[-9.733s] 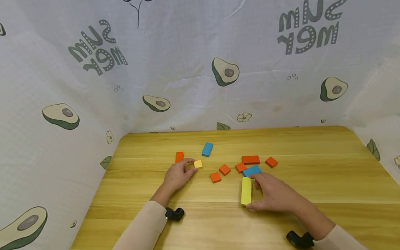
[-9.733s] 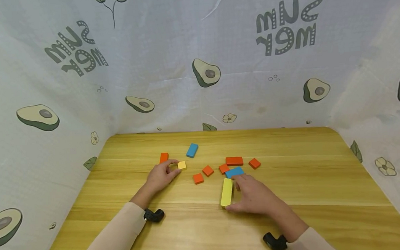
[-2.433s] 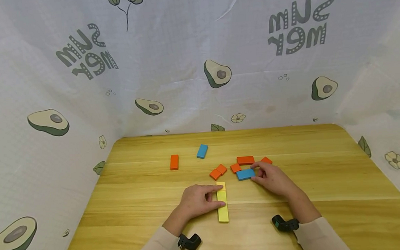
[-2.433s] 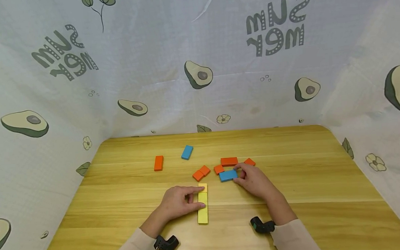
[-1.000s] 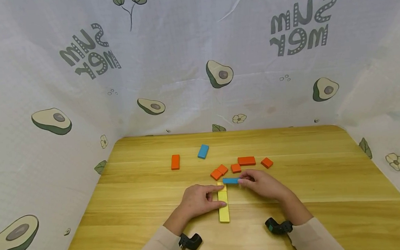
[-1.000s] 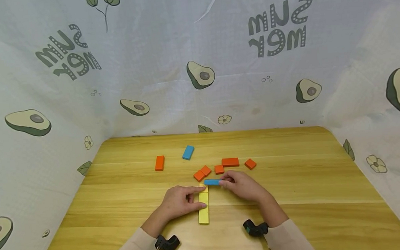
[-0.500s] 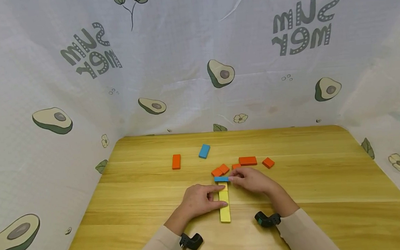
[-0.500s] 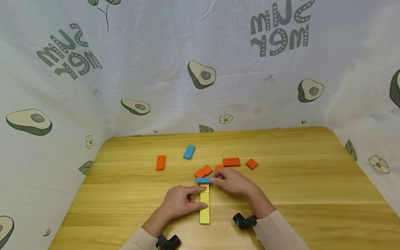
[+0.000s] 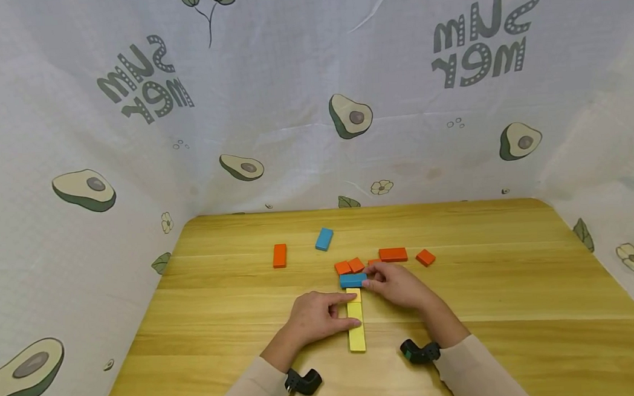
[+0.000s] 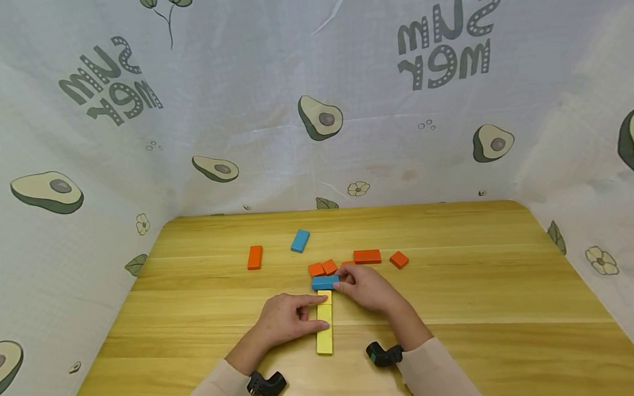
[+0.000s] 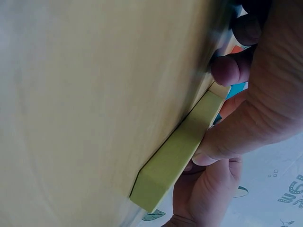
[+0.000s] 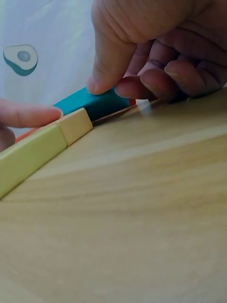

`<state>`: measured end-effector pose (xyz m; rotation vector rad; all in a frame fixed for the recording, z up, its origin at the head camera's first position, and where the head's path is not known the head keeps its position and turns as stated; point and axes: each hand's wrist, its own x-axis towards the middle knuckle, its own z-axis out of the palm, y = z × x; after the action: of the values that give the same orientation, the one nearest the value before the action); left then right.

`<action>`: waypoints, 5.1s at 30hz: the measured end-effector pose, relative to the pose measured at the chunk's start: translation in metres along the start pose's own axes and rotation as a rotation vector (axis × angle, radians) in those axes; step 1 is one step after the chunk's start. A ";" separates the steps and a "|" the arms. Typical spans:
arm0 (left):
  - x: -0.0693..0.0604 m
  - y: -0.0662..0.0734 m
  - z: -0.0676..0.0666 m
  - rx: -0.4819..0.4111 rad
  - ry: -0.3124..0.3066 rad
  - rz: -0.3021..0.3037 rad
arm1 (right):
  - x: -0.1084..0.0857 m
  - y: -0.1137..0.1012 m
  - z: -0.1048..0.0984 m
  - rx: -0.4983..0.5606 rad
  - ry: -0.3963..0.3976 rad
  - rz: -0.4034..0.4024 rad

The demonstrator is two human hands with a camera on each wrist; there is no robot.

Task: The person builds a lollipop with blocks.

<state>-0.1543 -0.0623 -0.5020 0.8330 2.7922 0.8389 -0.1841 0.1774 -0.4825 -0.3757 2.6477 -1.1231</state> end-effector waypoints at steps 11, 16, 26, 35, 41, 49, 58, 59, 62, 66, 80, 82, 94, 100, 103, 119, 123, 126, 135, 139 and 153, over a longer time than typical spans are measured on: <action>0.000 0.000 0.000 -0.017 0.011 0.008 | 0.000 0.003 0.005 -0.027 0.037 0.002; 0.000 -0.001 0.001 -0.014 0.015 0.008 | 0.000 0.002 0.006 -0.048 0.029 0.007; -0.002 0.001 -0.001 -0.019 0.016 0.003 | -0.002 -0.003 0.006 -0.065 0.017 0.019; -0.001 0.001 -0.001 -0.019 0.023 0.015 | -0.003 -0.002 0.005 -0.081 0.024 -0.004; -0.001 0.001 -0.001 -0.022 0.010 0.003 | -0.002 -0.002 0.005 -0.081 0.019 0.000; 0.000 0.001 -0.001 -0.032 0.013 -0.005 | -0.002 -0.001 0.004 -0.088 0.019 -0.014; 0.000 0.001 -0.001 -0.039 0.012 -0.004 | -0.002 -0.001 0.004 -0.100 0.018 -0.015; 0.000 0.001 -0.001 -0.038 0.015 -0.002 | -0.002 -0.001 0.004 -0.099 0.018 -0.017; -0.001 0.002 -0.001 -0.040 0.014 -0.001 | -0.002 0.000 0.004 -0.100 0.019 -0.025; -0.001 0.002 -0.001 -0.047 0.007 -0.008 | -0.002 0.000 0.003 -0.111 0.022 -0.033; 0.000 0.001 -0.002 -0.041 0.007 -0.012 | -0.002 -0.003 0.001 -0.056 0.006 0.007; 0.000 0.001 -0.001 -0.035 0.006 -0.006 | -0.002 -0.002 -0.001 -0.025 0.007 0.009; 0.000 0.000 0.000 -0.005 0.010 0.006 | 0.012 -0.014 -0.006 -0.048 0.144 -0.031; 0.001 0.000 0.000 -0.014 0.025 0.026 | 0.031 -0.027 0.000 -0.217 0.092 -0.071; 0.002 -0.001 0.001 -0.017 0.021 0.028 | 0.036 -0.030 0.003 -0.287 0.072 -0.055; 0.002 0.000 -0.001 -0.016 0.008 0.009 | 0.051 -0.023 0.009 -0.369 0.102 -0.043; 0.002 0.000 -0.001 -0.013 0.006 0.004 | 0.054 -0.023 0.008 -0.355 0.093 -0.033; 0.002 0.000 -0.001 -0.014 0.006 0.000 | 0.055 -0.024 0.007 -0.342 0.096 -0.024; 0.001 -0.001 -0.001 -0.016 0.008 0.002 | 0.057 -0.024 0.006 -0.318 0.094 -0.007; 0.001 0.000 -0.001 -0.019 0.000 -0.003 | 0.055 -0.023 0.005 -0.318 0.087 -0.026; 0.001 -0.002 0.001 -0.012 0.002 -0.004 | 0.053 -0.019 0.007 -0.328 0.060 -0.066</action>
<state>-0.1561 -0.0626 -0.5035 0.8250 2.7871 0.8555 -0.2289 0.1431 -0.4796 -0.4983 2.8950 -0.7241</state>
